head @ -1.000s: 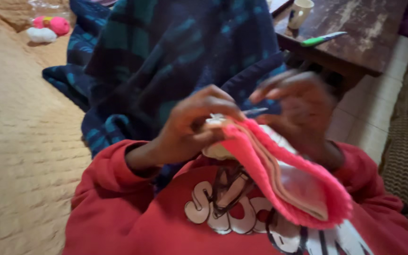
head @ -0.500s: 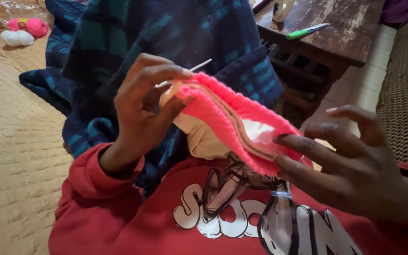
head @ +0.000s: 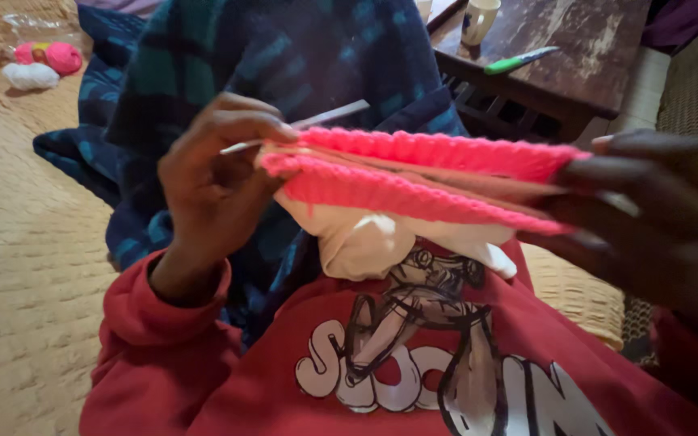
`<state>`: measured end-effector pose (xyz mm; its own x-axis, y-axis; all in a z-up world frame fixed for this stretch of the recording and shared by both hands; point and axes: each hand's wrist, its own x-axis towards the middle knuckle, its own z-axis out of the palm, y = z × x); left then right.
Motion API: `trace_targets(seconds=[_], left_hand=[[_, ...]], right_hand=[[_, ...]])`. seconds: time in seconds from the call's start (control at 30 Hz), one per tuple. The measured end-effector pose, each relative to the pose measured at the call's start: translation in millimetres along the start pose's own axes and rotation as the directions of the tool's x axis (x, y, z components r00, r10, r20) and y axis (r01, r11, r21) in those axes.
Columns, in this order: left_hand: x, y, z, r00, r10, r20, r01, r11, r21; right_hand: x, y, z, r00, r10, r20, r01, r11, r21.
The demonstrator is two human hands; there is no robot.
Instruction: The person knits a pink fabric using knitting needles and yarn while lying down. They periodically stretch the knitted piece to check its progress and continue knitting.
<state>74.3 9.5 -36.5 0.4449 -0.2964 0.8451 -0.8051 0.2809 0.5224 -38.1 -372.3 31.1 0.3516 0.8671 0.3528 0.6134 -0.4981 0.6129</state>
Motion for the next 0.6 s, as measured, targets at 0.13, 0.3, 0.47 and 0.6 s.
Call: trace_targets(seconds=[0.13, 0.3, 0.47, 0.6], left_hand=[[20.2, -4.8, 4.8, 0.975, -0.219, -0.033, 0.222, 0.963, 0.156], [61.8, -12.8, 11.1, 0.984, 0.056, 0.171, -0.101, 0.959, 0.264], [99.8, -29.9, 10.5, 0.941, 0.299, 0.158, -0.336, 0.875, 0.349], [157.8, -83.7, 26.8, 0.952, 0.271, 0.144, -0.299, 0.925, 0.235]], right_hand=[[6.3, 7.3, 0.2, 0.935, 0.331, -0.131, -0.325, 0.943, 0.063], [24.9, 40.6, -8.2, 0.909, 0.374, -0.182, -0.39, 0.919, -0.058], [21.2, 68.6, -9.4, 0.897, 0.394, -0.202, -0.428, 0.889, -0.163], [0.3, 106.8, 16.5, 0.725, 0.621, -0.297, -0.566, 0.783, 0.257]])
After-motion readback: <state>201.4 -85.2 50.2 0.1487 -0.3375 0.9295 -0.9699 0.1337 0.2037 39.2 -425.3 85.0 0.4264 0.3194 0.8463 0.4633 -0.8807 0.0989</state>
